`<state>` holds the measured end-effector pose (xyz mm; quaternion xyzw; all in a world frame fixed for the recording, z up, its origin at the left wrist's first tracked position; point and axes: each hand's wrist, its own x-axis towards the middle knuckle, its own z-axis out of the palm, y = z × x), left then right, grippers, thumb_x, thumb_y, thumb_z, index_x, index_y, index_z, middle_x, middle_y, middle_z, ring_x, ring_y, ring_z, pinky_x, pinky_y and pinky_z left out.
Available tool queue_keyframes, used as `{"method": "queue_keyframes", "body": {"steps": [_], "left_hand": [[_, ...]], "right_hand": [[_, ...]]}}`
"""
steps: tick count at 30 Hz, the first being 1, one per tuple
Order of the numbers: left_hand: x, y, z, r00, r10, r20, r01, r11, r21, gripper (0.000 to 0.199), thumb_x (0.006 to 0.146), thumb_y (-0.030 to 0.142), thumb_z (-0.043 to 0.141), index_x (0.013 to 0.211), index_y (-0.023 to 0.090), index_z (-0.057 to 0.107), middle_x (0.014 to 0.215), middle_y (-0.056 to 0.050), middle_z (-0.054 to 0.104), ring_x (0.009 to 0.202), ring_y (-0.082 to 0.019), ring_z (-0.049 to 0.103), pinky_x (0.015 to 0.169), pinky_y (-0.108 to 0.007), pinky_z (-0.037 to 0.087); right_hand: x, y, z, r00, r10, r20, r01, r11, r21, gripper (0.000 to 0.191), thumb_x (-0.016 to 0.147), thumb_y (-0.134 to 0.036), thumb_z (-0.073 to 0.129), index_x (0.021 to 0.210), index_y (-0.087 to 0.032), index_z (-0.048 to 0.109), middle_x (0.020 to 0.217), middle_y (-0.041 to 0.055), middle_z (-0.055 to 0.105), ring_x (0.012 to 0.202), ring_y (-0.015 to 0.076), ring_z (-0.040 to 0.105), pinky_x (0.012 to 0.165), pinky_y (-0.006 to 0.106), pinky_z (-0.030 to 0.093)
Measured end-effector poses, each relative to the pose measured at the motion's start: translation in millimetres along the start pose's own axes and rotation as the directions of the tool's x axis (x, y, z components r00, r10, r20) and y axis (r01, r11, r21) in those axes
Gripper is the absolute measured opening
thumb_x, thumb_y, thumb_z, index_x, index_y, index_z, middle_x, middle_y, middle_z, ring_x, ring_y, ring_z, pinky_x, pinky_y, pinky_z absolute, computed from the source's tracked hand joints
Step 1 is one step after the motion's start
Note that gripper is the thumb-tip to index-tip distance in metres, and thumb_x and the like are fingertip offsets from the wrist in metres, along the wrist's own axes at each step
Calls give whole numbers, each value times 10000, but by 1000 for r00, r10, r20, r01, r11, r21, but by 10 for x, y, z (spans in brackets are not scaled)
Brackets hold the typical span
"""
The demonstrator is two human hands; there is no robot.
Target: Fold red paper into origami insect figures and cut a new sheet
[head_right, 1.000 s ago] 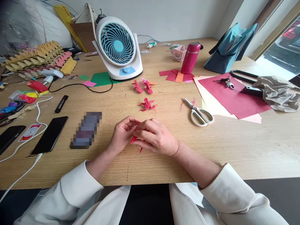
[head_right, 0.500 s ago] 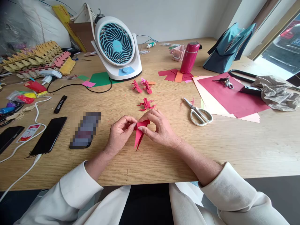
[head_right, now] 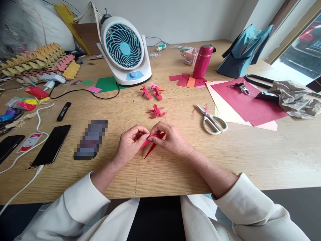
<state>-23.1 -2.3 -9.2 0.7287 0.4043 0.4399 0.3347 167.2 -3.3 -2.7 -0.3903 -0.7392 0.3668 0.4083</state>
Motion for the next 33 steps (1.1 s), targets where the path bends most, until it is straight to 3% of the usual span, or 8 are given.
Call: {"method": "queue_keyframes", "body": {"steps": [8, 15, 19, 23, 28, 33], "left_hand": [[5, 44, -27, 998, 56, -5, -56, 998, 25, 37, 890, 195, 645, 926, 189, 643, 907, -22, 709, 831, -139, 697, 781, -255, 581], [-5, 50, -57, 974, 215, -64, -202, 966, 164, 47, 888, 175, 652, 919, 203, 630, 881, -22, 688, 827, -138, 676, 750, -258, 575], [9, 59, -79, 946, 321, -53, -297, 918, 262, 80, 858, 174, 692, 889, 205, 625, 941, -40, 688, 914, -168, 662, 834, -310, 551], [14, 51, -84, 945, 326, -23, -302, 899, 318, 48, 877, 173, 671, 899, 208, 648, 1000, -52, 690, 953, -177, 661, 859, -323, 531], [16, 44, -90, 936, 346, -60, -310, 895, 322, 48, 904, 168, 634, 889, 204, 662, 989, -49, 663, 954, -177, 644, 858, -330, 523], [16, 57, -98, 916, 396, -63, -317, 810, 494, 18, 867, 221, 695, 883, 219, 704, 1058, -74, 636, 1001, -222, 593, 936, -425, 474]], "right_hand": [[3, -8, -5, 995, -50, -90, 53, 998, 27, 113, 893, -275, 667, 842, -181, 631, 773, 3, 642, 705, 122, 604, 626, 240, 488], [-4, -36, -17, 992, -93, -83, 97, 994, 51, 100, 905, -276, 663, 889, -179, 653, 829, 18, 654, 738, 126, 616, 658, 252, 517], [-10, -25, -15, 976, -158, -151, 159, 987, -7, 94, 900, -275, 674, 883, -185, 659, 824, 25, 661, 746, 137, 620, 644, 254, 521], [-10, -11, -9, 954, -248, -169, 234, 967, -97, 71, 906, -258, 667, 897, -188, 660, 834, 33, 661, 750, 144, 617, 619, 254, 514], [6, -1, -4, 961, -243, -131, 227, 966, -123, 106, 924, -286, 653, 920, -180, 658, 855, 42, 669, 775, 147, 628, 684, 278, 532], [7, 17, 19, 955, -262, -139, 242, 959, -148, 130, 941, -294, 628, 885, -179, 652, 819, 39, 646, 734, 144, 609, 674, 282, 522]]}}
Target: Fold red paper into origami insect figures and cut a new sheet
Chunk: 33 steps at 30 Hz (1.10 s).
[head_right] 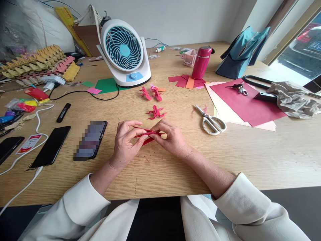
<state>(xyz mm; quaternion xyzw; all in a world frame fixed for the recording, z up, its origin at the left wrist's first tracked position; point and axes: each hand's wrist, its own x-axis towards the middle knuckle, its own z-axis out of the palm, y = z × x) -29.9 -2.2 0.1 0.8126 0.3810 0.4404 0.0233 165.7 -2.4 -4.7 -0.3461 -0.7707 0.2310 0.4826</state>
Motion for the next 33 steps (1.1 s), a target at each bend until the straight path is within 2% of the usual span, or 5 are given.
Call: {"method": "queue_keyframes", "body": {"steps": [3, 11, 18, 24, 33], "left_hand": [[2, 33, 1, 1000, 9, 1, -10, 997, 75, 34, 850, 254, 720, 868, 225, 724, 1016, -71, 633, 975, -229, 579, 920, -434, 454], [-13, 82, -9, 999, -20, -30, 24, 994, 104, 59, 864, 273, 712, 816, 254, 741, 909, -44, 616, 891, -208, 551, 864, -402, 423], [-50, 82, 9, 1000, -21, -22, 22, 998, 60, 56, 873, 233, 699, 902, 267, 733, 854, -20, 640, 859, -195, 556, 860, -387, 415], [-54, 97, 30, 999, -45, 8, 44, 996, 75, 52, 877, 268, 703, 926, 266, 721, 812, -10, 695, 840, -211, 560, 863, -401, 404], [-7, 132, 7, 994, -96, 47, 98, 995, -28, 74, 905, 239, 657, 845, 247, 700, 786, -5, 681, 809, -199, 549, 832, -386, 400]], "right_hand": [[-19, 2, 19, 999, -35, 5, 35, 998, -52, 108, 949, -277, 613, 919, -185, 660, 840, 49, 639, 744, 151, 605, 676, 286, 524], [-31, -8, 35, 997, -74, 36, 79, 987, -138, 113, 957, -290, 599, 944, -193, 657, 863, 59, 642, 763, 166, 603, 689, 305, 522], [-30, -17, 37, 995, -93, 34, 97, 985, -146, 85, 960, -246, 582, 943, -190, 644, 849, 55, 632, 754, 164, 596, 694, 306, 510], [-31, -12, 37, 996, -86, 37, 91, 985, -148, 94, 960, -235, 572, 937, -190, 650, 839, 54, 633, 756, 169, 608, 699, 305, 509], [-26, -33, 40, 997, -69, 40, 74, 990, -117, 104, 962, -228, 565, 920, -183, 649, 840, 54, 633, 746, 160, 602, 690, 297, 512]]}}
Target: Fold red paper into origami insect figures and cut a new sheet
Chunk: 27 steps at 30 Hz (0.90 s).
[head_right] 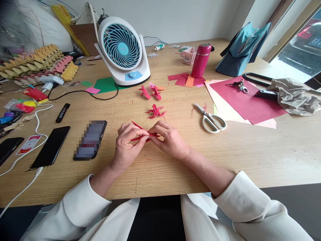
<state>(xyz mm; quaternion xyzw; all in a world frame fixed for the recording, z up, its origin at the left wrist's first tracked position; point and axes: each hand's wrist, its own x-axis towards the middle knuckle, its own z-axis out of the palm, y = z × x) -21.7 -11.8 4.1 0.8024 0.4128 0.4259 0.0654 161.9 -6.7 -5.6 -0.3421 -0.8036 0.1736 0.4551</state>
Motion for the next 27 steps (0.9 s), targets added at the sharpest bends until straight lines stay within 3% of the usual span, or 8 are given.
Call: {"method": "queue_keyframes", "body": {"steps": [7, 11, 15, 20, 27], "left_hand": [[6, -27, -11, 999, 7, 45, -7, 1000, 12, 85, 918, 231, 637, 910, 260, 716, 807, -16, 668, 831, -202, 556, 837, -386, 390], [12, -48, -28, 999, 52, 5, -52, 992, 112, 62, 896, 241, 674, 879, 276, 722, 831, -8, 686, 873, -218, 548, 864, -407, 365], [27, -57, -48, 1000, 17, 12, -19, 986, 165, 68, 905, 234, 661, 880, 263, 717, 836, -7, 699, 893, -219, 560, 872, -407, 366], [30, -37, -49, 999, 36, 39, -41, 991, 125, 79, 901, 273, 672, 838, 229, 692, 830, -7, 699, 861, -200, 579, 864, -386, 394], [30, -41, -33, 999, -33, 24, 32, 999, 26, 61, 873, 202, 700, 821, 221, 675, 777, 15, 699, 805, -181, 581, 833, -361, 414]], "right_hand": [[-2, 6, -2, 1000, 19, -7, -19, 1000, 7, 89, 956, -239, 586, 903, -195, 642, 834, 47, 635, 749, 162, 604, 693, 294, 503], [-11, 40, 10, 1000, 13, 4, -13, 1000, -24, 51, 940, -216, 614, 919, -186, 650, 842, 50, 635, 751, 165, 603, 704, 298, 495], [-15, 59, 22, 1000, 23, -5, -24, 996, -82, 22, 926, -193, 633, 924, -195, 655, 852, 44, 655, 776, 172, 613, 727, 305, 483], [-13, 27, 40, 1000, 6, 9, -4, 984, -178, 75, 939, -186, 597, 874, -192, 633, 806, 42, 637, 741, 171, 600, 702, 307, 459], [-10, 6, 38, 1000, -5, 8, 6, 983, -186, 71, 943, -186, 592, 883, -186, 631, 796, 42, 635, 737, 170, 590, 704, 310, 450]]}}
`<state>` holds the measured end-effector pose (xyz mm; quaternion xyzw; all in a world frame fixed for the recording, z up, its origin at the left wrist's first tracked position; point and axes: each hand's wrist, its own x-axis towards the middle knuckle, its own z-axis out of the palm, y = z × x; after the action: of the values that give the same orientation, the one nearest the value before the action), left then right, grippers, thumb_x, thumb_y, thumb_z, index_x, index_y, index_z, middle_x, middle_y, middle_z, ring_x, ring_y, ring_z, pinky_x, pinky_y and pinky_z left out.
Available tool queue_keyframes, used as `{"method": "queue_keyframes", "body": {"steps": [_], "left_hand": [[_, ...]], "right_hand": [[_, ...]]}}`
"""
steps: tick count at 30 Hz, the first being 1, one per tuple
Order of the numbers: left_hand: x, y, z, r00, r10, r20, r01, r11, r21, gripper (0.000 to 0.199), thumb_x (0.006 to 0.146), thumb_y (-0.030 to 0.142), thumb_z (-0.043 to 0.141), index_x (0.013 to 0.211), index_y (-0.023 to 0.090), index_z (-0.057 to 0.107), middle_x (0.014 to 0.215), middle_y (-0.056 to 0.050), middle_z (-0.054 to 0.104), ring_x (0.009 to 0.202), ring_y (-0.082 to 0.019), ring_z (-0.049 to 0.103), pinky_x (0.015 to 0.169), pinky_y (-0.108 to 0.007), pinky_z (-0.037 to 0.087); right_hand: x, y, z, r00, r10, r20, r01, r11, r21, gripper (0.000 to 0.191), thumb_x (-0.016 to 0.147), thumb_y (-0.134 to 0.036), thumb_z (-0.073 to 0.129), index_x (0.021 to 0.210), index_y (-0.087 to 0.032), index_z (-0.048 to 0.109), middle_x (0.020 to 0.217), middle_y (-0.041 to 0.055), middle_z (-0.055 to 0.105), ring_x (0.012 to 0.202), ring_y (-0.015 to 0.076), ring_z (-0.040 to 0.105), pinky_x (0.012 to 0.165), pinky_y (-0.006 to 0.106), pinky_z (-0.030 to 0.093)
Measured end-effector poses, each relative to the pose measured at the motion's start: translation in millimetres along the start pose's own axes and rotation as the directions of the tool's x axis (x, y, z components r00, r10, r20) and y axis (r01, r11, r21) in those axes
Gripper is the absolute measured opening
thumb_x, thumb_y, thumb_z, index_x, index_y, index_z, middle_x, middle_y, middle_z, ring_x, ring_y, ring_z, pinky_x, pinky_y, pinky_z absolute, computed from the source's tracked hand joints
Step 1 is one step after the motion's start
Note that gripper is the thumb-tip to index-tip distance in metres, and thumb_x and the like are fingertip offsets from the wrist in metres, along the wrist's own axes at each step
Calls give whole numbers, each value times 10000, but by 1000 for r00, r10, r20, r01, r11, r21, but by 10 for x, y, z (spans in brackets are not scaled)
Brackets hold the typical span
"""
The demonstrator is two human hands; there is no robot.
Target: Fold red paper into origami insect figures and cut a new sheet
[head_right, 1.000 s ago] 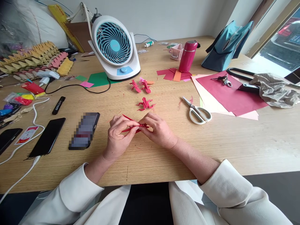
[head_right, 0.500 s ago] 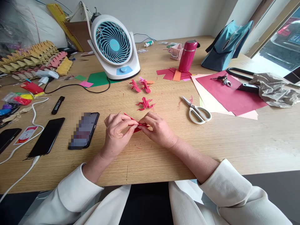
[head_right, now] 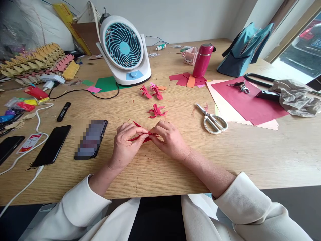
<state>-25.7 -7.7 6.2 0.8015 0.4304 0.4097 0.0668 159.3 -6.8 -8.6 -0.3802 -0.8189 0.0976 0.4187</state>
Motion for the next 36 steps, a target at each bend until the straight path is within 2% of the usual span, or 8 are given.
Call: {"method": "queue_keyframes", "body": {"steps": [9, 15, 20, 23, 25, 30, 36], "left_hand": [[10, -11, 3, 999, 20, 32, -19, 999, -44, 106, 867, 129, 663, 806, 212, 635, 719, 27, 623, 782, -171, 561, 832, -352, 416], [12, -16, 6, 999, 29, 41, -27, 998, -51, 102, 874, 132, 658, 819, 215, 634, 735, 24, 628, 790, -173, 562, 833, -356, 424], [32, -50, -13, 999, 25, 40, -24, 999, -28, 76, 869, 152, 677, 863, 225, 656, 833, 9, 672, 844, -182, 591, 869, -376, 442], [55, -86, -47, 1000, -2, -29, 1, 1000, -19, 63, 833, 189, 727, 825, 208, 668, 1011, -50, 650, 1014, -220, 603, 931, -399, 454], [69, -107, -65, 1000, -1, -29, -1, 999, -50, 76, 834, 173, 719, 798, 198, 657, 1095, -66, 643, 1087, -228, 602, 953, -393, 460], [54, -131, -66, 998, 4, 66, 5, 991, -136, 75, 899, 178, 646, 837, 203, 611, 806, 15, 690, 760, -145, 649, 770, -303, 499], [6, -122, -39, 997, 27, 74, -13, 982, -187, 38, 896, 190, 661, 890, 207, 627, 829, 12, 708, 770, -131, 675, 741, -253, 525]], "right_hand": [[0, -6, 2, 1000, 7, 2, -7, 1000, 30, 79, 932, -187, 605, 854, -192, 617, 787, 34, 623, 735, 168, 585, 705, 312, 450], [-2, -11, -2, 1000, 24, 13, -25, 997, 66, 69, 941, -189, 584, 885, -188, 623, 817, 44, 622, 752, 170, 583, 712, 322, 466], [4, 11, -17, 999, 53, 3, -53, 983, 178, 78, 950, -177, 562, 959, -184, 639, 843, 52, 620, 753, 166, 577, 710, 320, 485], [11, 32, -36, 998, 59, 17, -61, 968, 245, 85, 942, -164, 564, 960, -183, 645, 842, 46, 605, 753, 159, 567, 709, 311, 490], [16, 41, -50, 998, 59, 33, -66, 961, 267, 89, 935, -153, 566, 955, -180, 648, 844, 44, 597, 755, 157, 562, 707, 306, 489], [22, 36, -61, 996, 82, 44, -91, 953, 288, 73, 923, -153, 578, 926, -171, 648, 850, 49, 608, 761, 156, 561, 698, 300, 484], [30, 19, -60, 982, 170, 84, -189, 915, 357, 92, 928, -211, 599, 882, -174, 670, 837, 45, 633, 740, 149, 577, 670, 284, 481]]}}
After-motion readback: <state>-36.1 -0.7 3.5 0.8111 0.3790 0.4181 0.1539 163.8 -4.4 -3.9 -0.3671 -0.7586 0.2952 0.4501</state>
